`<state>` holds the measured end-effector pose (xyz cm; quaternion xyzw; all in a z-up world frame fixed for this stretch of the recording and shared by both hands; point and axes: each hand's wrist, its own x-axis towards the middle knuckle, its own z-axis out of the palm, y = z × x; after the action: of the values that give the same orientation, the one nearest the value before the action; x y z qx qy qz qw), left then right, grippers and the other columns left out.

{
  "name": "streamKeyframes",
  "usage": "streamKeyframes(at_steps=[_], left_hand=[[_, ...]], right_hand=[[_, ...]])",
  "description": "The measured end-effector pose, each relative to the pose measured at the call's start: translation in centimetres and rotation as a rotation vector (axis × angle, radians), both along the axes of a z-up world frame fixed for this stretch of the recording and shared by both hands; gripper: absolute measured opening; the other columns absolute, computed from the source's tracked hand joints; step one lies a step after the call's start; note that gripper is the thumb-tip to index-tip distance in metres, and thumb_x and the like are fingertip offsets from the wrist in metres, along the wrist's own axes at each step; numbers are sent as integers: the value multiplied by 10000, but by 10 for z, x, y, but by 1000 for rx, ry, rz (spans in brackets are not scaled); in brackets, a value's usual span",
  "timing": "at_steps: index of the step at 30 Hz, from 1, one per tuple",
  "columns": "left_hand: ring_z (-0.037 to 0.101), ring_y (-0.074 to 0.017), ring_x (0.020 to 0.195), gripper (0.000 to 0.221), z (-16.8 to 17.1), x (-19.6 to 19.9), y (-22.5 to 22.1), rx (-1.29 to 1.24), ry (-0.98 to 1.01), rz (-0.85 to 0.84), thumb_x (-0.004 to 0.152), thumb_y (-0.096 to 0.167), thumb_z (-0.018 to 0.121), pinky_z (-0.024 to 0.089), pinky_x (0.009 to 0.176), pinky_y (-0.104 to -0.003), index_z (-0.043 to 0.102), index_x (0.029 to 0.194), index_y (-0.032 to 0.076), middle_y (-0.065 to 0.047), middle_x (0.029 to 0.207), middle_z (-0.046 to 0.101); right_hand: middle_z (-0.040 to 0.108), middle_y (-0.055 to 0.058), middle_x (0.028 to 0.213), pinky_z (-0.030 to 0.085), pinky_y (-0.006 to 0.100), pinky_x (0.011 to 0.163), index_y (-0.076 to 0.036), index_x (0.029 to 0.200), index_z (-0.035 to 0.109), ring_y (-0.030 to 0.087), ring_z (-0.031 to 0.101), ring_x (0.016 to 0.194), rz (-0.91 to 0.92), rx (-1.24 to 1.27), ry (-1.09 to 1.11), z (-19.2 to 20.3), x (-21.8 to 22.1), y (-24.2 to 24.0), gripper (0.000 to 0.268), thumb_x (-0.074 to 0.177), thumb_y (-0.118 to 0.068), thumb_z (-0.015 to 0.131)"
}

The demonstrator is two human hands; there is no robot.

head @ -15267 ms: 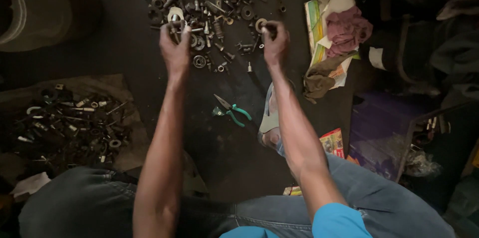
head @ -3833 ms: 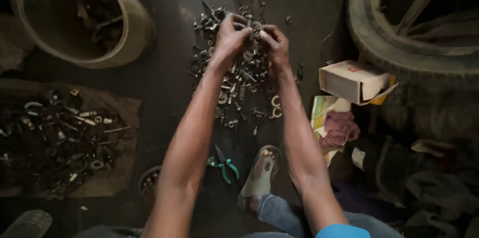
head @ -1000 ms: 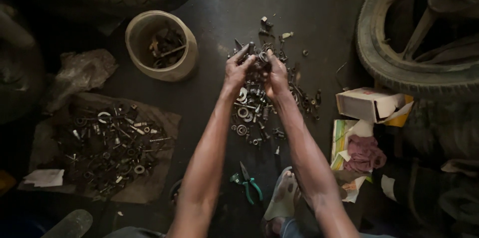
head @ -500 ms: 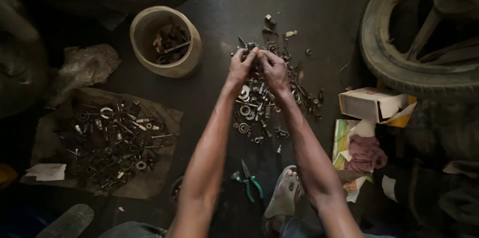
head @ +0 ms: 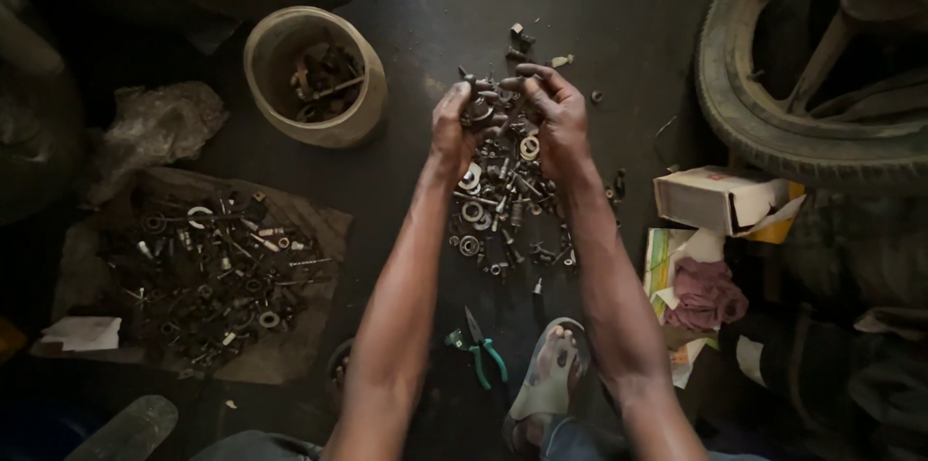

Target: Sorting through a large pile of nuts, bolts, and washers on a garage floor.

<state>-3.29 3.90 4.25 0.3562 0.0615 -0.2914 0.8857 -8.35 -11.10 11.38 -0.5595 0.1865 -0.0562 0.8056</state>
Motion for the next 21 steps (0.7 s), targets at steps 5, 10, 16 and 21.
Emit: streamKeyframes(at_steps=[5, 10, 16, 21], left_hand=[[775, -224, 781, 635, 2, -1, -5, 40, -60, -9, 996, 625, 394, 665, 635, -378, 624, 1165, 58, -117, 969, 748], [720, -155, 782, 574, -20, 1, -19, 47, -159, -132, 1010, 541, 500, 628, 635, -298, 633, 1223, 25, -88, 965, 721], [617, -85, 640, 294, 74, 4, 1, 330, -398, -215, 956, 275, 718, 512, 517, -242, 642, 1169, 87, -18, 877, 687], [607, -55, 738, 241, 88, 18, 9, 293, -547, -196, 942, 156, 753, 497, 586, -222, 683, 1154, 65, -28, 948, 683]], right_hand=[[712, 42, 1025, 627, 297, 806, -17, 1226, 728, 143, 718, 880, 77, -102, -38, 1, 0, 4, 261, 969, -56, 739], [756, 54, 1073, 609, 261, 842, -23, 1236, 712, 131, 714, 947, 60, -373, -52, 6, 1, 12, 311, 927, -10, 739], [727, 52, 1145, 618, 298, 959, -15, 1212, 725, 158, 738, 1047, -13, -310, -204, 10, 3, 8, 291, 943, 54, 640], [737, 69, 1079, 643, 307, 869, -25, 1210, 729, 145, 711, 949, 20, -108, -177, 30, 7, 2, 247, 997, 58, 637]])
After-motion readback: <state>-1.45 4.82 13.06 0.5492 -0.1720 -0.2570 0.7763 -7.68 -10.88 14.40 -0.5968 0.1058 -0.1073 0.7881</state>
